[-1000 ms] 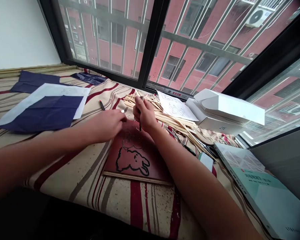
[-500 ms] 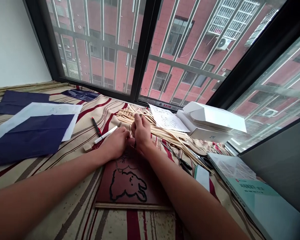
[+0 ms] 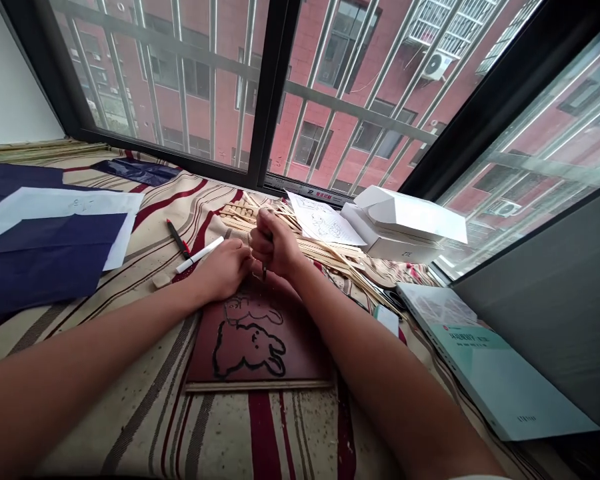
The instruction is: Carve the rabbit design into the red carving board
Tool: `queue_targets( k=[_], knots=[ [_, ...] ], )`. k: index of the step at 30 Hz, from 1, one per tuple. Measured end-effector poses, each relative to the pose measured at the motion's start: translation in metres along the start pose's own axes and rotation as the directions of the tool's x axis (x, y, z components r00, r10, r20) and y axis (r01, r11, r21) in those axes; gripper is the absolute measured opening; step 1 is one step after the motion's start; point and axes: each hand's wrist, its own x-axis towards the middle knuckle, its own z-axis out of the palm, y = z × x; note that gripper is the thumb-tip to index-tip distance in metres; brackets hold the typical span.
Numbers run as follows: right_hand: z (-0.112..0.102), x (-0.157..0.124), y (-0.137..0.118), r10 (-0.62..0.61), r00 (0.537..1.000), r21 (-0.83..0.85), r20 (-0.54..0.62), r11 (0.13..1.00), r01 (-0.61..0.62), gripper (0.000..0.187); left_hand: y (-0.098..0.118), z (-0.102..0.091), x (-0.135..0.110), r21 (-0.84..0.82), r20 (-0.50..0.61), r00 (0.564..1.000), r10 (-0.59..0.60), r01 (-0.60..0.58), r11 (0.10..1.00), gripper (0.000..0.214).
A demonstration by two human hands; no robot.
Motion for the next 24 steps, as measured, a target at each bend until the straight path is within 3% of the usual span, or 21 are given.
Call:
queue_targets(
  k=[2, 6, 12, 17, 24],
  knots=[
    [0.000, -0.003, -0.010, -0.009, 0.999, -0.017, 0.033, 1.000, 0.009, 0.065, 0.003, 0.001, 0.000, 0.018, -0.005, 1.000, -0.015, 0.015, 1.000, 0.040],
    [0.003, -0.007, -0.023, -0.175, 0.985, -0.035, 0.002, 0.984, 0.175, 0.065, 0.009, 0.003, 0.001, 0.043, -0.008, 1.000, -0.030, 0.031, 0.999, 0.037],
    [0.000, -0.007, -0.006, -0.190, 0.975, -0.144, -0.117, 0.974, 0.173, 0.074, 0.010, 0.003, 0.010, 0.026, 0.022, 1.000, -0.020, 0.020, 0.999, 0.029],
    [0.001, -0.003, 0.007, -0.230, 0.959, -0.093, -0.166, 0.972, 0.217, 0.076, 0.008, 0.000, 0.012, -0.001, 0.002, 1.000, 0.006, -0.006, 1.000, 0.030],
    [0.009, -0.004, 0.010, -0.228, 0.974, -0.067, -0.020, 0.972, 0.226, 0.079, 0.004, 0.001, 0.012, -0.028, -0.013, 0.998, 0.058, -0.058, 0.998, 0.027]
  ],
)
